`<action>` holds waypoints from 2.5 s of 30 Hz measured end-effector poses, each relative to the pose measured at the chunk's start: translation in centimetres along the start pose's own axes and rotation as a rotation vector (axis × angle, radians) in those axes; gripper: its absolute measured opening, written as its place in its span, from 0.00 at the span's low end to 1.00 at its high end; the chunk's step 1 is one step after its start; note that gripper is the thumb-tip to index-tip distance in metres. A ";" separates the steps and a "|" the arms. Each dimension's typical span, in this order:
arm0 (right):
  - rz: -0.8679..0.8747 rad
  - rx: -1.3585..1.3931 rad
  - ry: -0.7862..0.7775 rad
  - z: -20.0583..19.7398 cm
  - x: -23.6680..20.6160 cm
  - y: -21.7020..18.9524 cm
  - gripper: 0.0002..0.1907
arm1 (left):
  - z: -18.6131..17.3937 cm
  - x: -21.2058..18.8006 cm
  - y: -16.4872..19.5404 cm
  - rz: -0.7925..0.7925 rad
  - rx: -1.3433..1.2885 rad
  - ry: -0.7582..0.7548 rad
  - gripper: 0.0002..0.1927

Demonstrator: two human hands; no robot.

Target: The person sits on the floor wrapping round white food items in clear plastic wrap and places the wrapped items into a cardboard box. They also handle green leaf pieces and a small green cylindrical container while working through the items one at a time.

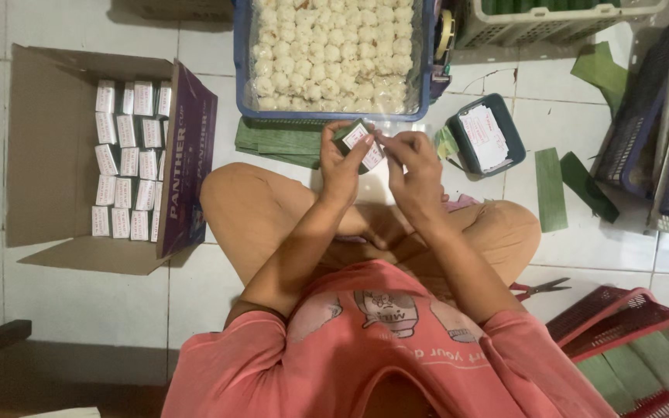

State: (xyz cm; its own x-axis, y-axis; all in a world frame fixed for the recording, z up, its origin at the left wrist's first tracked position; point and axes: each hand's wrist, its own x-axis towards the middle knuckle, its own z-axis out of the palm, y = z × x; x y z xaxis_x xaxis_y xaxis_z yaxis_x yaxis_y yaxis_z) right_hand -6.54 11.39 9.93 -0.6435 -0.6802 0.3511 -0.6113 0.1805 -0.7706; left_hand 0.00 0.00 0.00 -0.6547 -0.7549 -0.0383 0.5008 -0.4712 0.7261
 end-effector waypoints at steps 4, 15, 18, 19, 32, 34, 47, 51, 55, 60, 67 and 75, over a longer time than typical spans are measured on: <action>-0.064 -0.066 -0.060 0.3 -0.7 -1.2 0.19 | 0.7 -0.9 0.3 0.021 -0.043 -0.005 0.21; -0.138 -0.071 -0.115 0.5 -2.0 -1.0 0.30 | 1.0 -3.2 4.0 -0.144 -0.125 -0.161 0.34; -0.072 -0.058 -0.169 0.6 -2.6 -0.1 0.26 | -0.8 -3.0 3.9 -0.174 -0.089 -0.210 0.33; -0.041 -0.057 -0.194 0.7 -2.8 0.2 0.25 | -1.5 -2.9 3.6 -0.156 -0.014 -0.218 0.32; 0.649 0.531 0.383 0.4 3.5 18.7 0.18 | -1.1 -1.8 -0.3 -0.381 0.285 0.070 0.06; 0.687 0.320 0.196 0.9 6.1 21.1 0.13 | -0.6 -1.8 -0.4 -0.319 0.304 0.051 0.07; 0.855 0.915 0.261 1.7 7.9 22.0 0.06 | 0.3 -1.6 0.4 -0.441 0.037 0.176 0.09; 0.693 0.770 0.412 2.4 4.9 21.6 0.15 | 0.0 -2.1 0.3 -0.423 0.015 0.230 0.09; 0.287 0.025 0.531 3.1 3.7 22.3 0.04 | 1.1 -2.6 0.7 -0.324 0.021 0.169 0.09; 0.503 -0.089 0.314 3.7 5.4 21.3 0.05 | 3.3 -1.6 4.7 0.035 0.374 -0.014 0.09; 0.492 0.639 0.214 -2.7 6.1 10.7 0.06 | 6.6 -3.0 9.1 0.426 0.798 -0.165 0.10; 0.364 0.781 0.007 -4.5 1.7 -2.5 0.20 | 7.0 -5.1 11.5 0.592 0.915 -0.277 0.11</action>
State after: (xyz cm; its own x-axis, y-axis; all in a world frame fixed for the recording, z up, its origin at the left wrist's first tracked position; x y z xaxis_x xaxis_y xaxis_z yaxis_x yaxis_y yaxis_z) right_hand -8.21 12.99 14.81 -0.7426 -0.6696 0.0123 0.1241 -0.1557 -0.9800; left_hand 5.15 1.65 13.29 -0.6116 -0.5676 0.5512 0.2452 0.5264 0.8141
